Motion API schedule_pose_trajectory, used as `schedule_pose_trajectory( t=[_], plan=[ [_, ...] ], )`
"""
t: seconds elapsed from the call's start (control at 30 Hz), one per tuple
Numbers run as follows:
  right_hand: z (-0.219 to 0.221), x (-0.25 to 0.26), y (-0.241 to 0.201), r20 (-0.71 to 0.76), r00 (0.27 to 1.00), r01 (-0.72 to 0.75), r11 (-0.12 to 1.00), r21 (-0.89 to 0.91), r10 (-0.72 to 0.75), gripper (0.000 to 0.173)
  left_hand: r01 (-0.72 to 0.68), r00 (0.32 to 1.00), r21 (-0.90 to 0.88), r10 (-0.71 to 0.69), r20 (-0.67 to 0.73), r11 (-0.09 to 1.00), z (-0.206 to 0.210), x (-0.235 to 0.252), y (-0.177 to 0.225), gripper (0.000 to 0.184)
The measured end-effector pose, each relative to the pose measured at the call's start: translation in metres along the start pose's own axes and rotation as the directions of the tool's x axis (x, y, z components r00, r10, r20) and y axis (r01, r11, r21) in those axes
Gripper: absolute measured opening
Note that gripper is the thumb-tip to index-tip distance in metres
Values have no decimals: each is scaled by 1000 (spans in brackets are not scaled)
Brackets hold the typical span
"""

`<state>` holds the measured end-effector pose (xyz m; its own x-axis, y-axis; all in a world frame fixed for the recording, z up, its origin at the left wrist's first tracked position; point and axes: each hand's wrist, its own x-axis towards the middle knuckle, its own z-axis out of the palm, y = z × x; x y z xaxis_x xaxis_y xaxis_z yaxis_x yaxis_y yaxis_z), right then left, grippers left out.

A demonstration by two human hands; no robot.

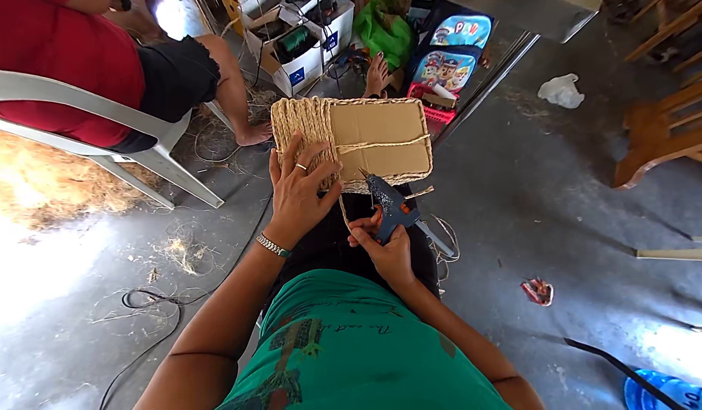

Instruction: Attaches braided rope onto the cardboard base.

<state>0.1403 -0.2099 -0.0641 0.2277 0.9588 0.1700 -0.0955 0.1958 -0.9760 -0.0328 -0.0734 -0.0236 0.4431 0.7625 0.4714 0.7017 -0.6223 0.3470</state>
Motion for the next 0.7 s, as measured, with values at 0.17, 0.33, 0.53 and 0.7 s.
schedule_pose_trajectory(
  t=[0.17,0.33,0.53,0.7],
  plan=[
    [0,3,3,15,1000,-6,1000,-16,6,29,59,996,23,-57,-74,998,6,5,5,25],
    [1,2,3,28,999,-17,1000,-18,17,31,88,987,49,-81,-139,995,12,7,13,22],
    [1,1,3,26,1000,-13,1000,-27,13,29,42,987,19,-39,-153,999,12,4,11,18],
    [1,0,5,24,999,-25,999,-20,25,31,-34,992,-49,28,-124,998,4,-9,7,21]
  ],
)
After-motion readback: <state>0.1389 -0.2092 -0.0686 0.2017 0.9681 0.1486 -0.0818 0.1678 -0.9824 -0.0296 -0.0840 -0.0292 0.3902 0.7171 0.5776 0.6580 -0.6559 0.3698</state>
